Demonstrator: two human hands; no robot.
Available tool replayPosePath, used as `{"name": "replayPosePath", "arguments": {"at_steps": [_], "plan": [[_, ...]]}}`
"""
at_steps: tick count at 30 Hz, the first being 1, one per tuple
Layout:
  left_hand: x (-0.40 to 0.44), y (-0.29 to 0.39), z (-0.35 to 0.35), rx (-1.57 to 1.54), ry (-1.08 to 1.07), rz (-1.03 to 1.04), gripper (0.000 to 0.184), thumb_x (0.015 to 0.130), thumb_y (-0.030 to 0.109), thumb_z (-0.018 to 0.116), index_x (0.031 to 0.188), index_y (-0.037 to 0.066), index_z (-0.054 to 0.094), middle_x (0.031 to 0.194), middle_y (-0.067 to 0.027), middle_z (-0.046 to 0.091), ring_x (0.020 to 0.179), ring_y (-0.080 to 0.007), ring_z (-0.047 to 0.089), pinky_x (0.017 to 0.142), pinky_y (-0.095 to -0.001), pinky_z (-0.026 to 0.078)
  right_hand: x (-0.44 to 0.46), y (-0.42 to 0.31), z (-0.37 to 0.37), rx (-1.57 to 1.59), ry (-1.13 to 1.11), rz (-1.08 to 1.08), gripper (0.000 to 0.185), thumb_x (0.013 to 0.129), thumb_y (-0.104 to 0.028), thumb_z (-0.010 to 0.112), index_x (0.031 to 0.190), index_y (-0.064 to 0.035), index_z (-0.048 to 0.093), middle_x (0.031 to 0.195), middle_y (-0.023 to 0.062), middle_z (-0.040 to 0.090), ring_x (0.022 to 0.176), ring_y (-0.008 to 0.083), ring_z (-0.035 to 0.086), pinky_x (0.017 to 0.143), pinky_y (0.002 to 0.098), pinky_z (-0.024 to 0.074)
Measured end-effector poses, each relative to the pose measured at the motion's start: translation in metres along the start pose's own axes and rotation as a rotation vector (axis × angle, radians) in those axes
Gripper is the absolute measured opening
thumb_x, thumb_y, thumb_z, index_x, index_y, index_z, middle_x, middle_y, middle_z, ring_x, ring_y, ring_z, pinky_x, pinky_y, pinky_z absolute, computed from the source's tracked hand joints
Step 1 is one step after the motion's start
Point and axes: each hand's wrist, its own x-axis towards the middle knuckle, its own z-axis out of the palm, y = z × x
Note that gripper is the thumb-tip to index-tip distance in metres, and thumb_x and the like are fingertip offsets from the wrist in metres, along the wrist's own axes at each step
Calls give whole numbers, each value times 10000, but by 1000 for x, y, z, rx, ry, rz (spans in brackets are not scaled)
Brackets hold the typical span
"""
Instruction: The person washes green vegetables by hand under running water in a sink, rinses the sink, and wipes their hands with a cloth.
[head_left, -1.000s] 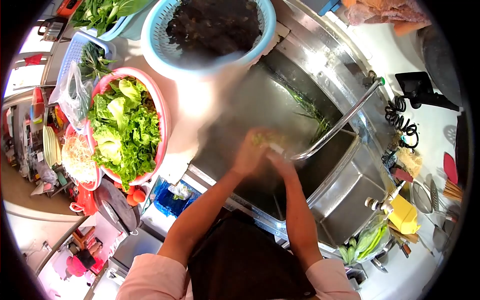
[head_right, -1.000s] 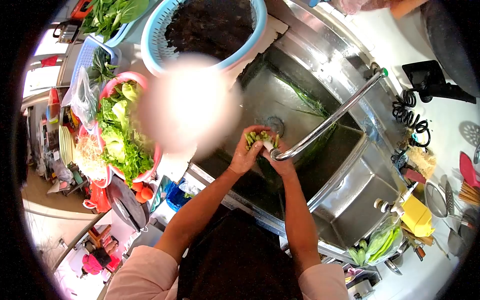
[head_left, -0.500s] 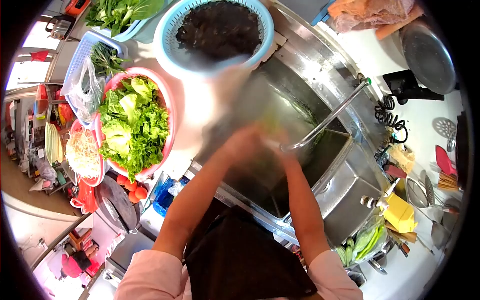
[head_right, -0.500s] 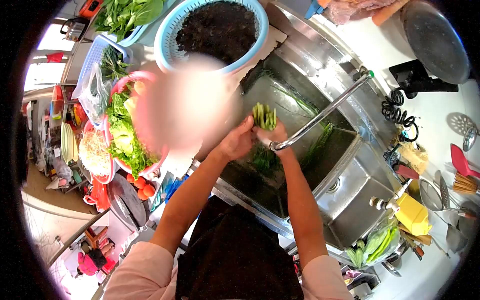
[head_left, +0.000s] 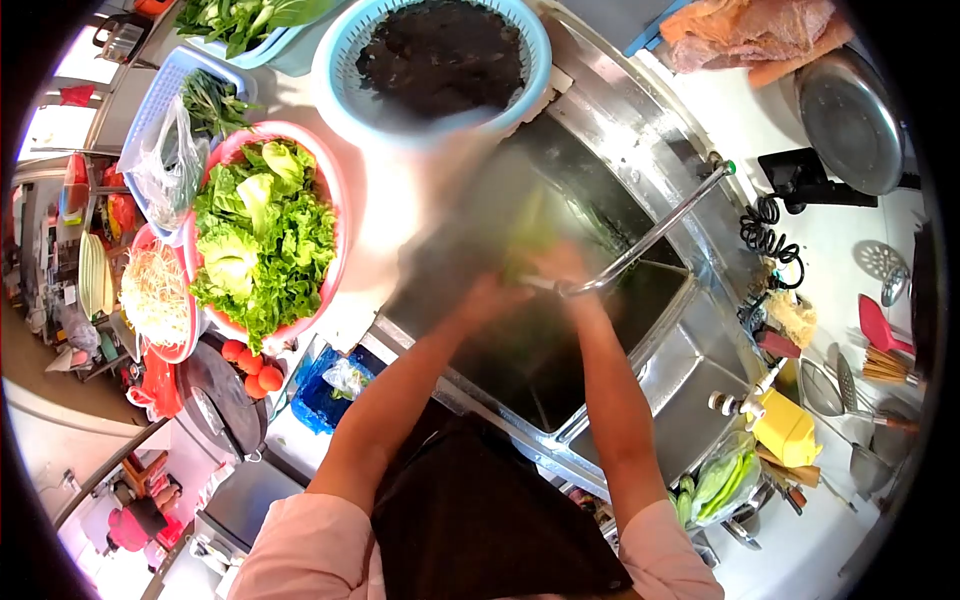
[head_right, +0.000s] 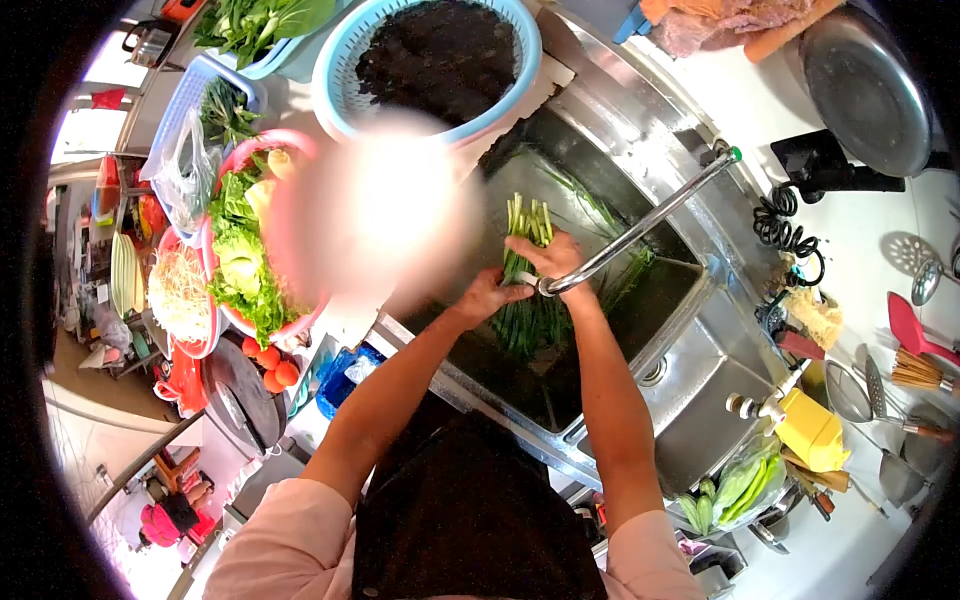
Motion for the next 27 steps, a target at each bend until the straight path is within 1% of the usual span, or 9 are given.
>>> {"name": "replayPosePath", "arguments": {"at_steps": [2, 4, 7, 10, 14, 17, 19, 21, 27], "plan": [[-3, -1, -4, -78, -31, 35, 685, 801, 265, 811, 1339, -23, 499, 1232, -97, 614, 1180, -210, 534, 1024, -359, 409, -4, 4, 3, 80, 16, -41, 723, 763, -632, 737, 1030, 37, 667, 858, 124, 680, 758, 201, 611, 717, 349, 499], [-1, -21, -10, -251, -84, 132, 698, 801, 267, 808, 1355, -13, 487, 1254, -99, 607, 1181, -220, 533, 1037, -368, 395, -6, 21, 6, 1, -38, 115, 796, 769, -675, 702, 1023, 76, 633, 881, 141, 650, 784, 209, 603, 718, 349, 498], [4, -45, -22, -239, -89, 38, 732, 785, 287, 816, 1365, -8, 480, 1274, -110, 602, 1197, -238, 526, 1056, -383, 372, -8, 25, 9, -12, -72, 165, 868, 763, -711, 685, 1025, 111, 587, 932, 155, 612, 851, 226, 600, 726, 356, 502], [1, -43, -29, -116, -69, -58, 779, 765, 306, 830, 1381, -3, 467, 1303, -120, 584, 1220, -248, 514, 1067, -388, 363, -16, -6, 11, 513, -12, 325, 923, 727, -633, 775, 1175, 133, 520, 1053, 155, 615, 928, 255, 608, 794, 362, 511], [-7, -43, -34, -112, -69, -11, 817, 755, 331, 837, 1404, 15, 454, 1336, -128, 561, 1256, -244, 486, 1081, -393, 347, -18, -42, 2, 463, -127, 459, 963, 703, -444, 870, 1307, 153, 417, 1135, 166, 616, 1000, 239, 618, 885, 345, 511], [-21, -32, -33, -115, -99, -68, 802, 770, 317, 828, 1418, 39, 447, 1344, -128, 552, 1275, -240, 468, 1092, -391, 334, -32, -66, 8, 751, -72, 475, 881, 681, -313, 901, 1269, 152, 437, 1104, 162, 646, 999, 233, 631, 927, 322, 487], [-24, -31, -31, -209, -155, -129, 777, 784, 297, 817, 1421, 52, 447, 1340, -127, 553, 1284, -240, 458, 1100, -386, 324, -29, -27, 21, 758, 17, 520, 843, 696, -290, 887, 1258, 163, 451, 1096, 162, 659, 1012, 230, 636, 938, 320, 484], [-14, -75, -34, -376, -137, 58, 738, 805, 273, 795, 1420, 57, 448, 1340, -115, 554, 1278, -235, 460, 1104, -380, 320, -31, 0, 21, 838, 24, 499, 791, 729, -249, 860, 1254, 191, 464, 1073, 166, 683, 1042, 218, 639, 954, 322, 481], [-20, -39, -12, -174, 48, 142, 644, 842, 220, 727, 1403, 47, 464, 1305, -92, 581, 1215, -216, 502, 1075, -364, 355, -49, -28, 7, 943, -31, 368, 768, 776, -251, 815, 1354, 103, 455, 1165, 127, 655, 1122, 210, 592, 1063, 338, 373]]}}
